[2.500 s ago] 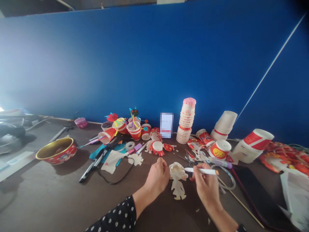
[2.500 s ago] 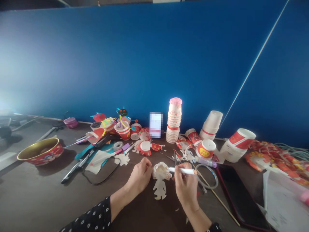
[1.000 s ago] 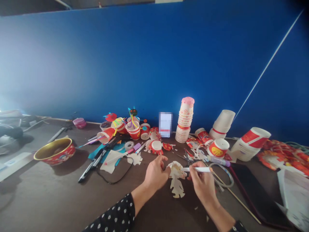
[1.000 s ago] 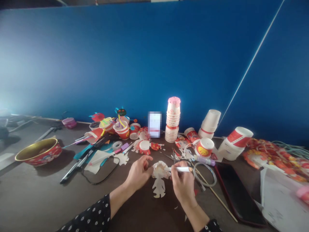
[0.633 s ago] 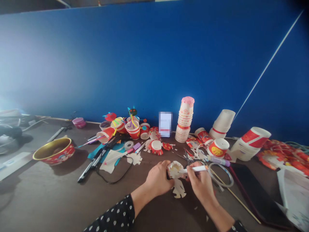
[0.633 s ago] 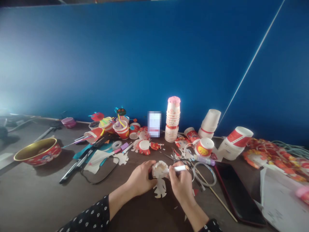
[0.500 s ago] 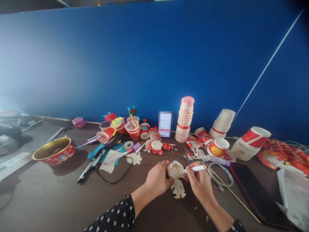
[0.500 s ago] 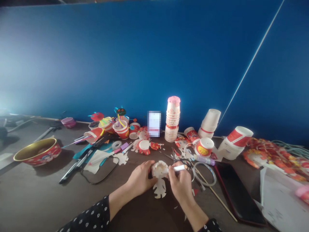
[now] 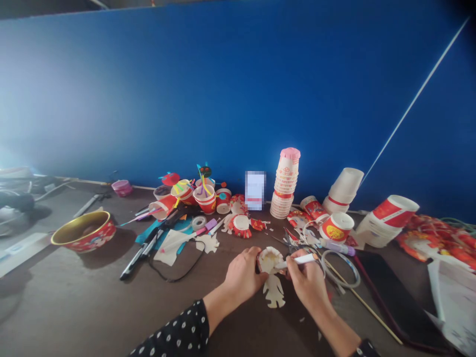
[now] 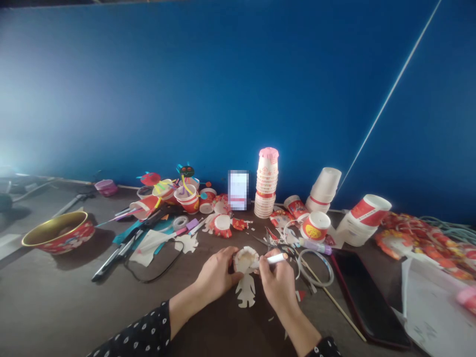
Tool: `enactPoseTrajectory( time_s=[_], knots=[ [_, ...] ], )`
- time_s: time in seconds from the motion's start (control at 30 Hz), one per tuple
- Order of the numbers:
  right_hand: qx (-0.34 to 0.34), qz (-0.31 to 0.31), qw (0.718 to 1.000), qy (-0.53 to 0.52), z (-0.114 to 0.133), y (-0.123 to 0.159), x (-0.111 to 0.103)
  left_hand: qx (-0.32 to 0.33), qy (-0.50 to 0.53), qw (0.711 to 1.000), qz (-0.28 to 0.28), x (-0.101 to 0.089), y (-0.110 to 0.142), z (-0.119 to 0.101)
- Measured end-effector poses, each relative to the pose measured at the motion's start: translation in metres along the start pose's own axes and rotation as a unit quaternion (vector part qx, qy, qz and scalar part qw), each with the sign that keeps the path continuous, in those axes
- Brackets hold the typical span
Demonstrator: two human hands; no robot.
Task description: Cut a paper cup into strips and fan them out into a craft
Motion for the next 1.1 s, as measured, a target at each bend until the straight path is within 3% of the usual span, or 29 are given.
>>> enactPoseTrajectory(
  time_s=[0.6,1.1],
  knots=[
    [-0.049,0.032,0.997,0.056,0.0048,0.0003,0.0059,-0.011,-0.012,1.0,0.016,-0.0025,0.0024,-0.0034],
    [-0.039,0.027,0.994,0.093,0.0048,-0.0007,0.0044,-0.013,-0.01,1.0,0.02,-0.0013,0.0015,-0.0026]
  ],
)
Point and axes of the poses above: each hand's wrist, its own y-axis away from the middle knuckle, its own x-axis out of the palm, z = x × y, the point moved 7 cm from there along -y, towards the middle knuckle, and after that the axes turned 13 degrees about -x, right-handed, at the moved point
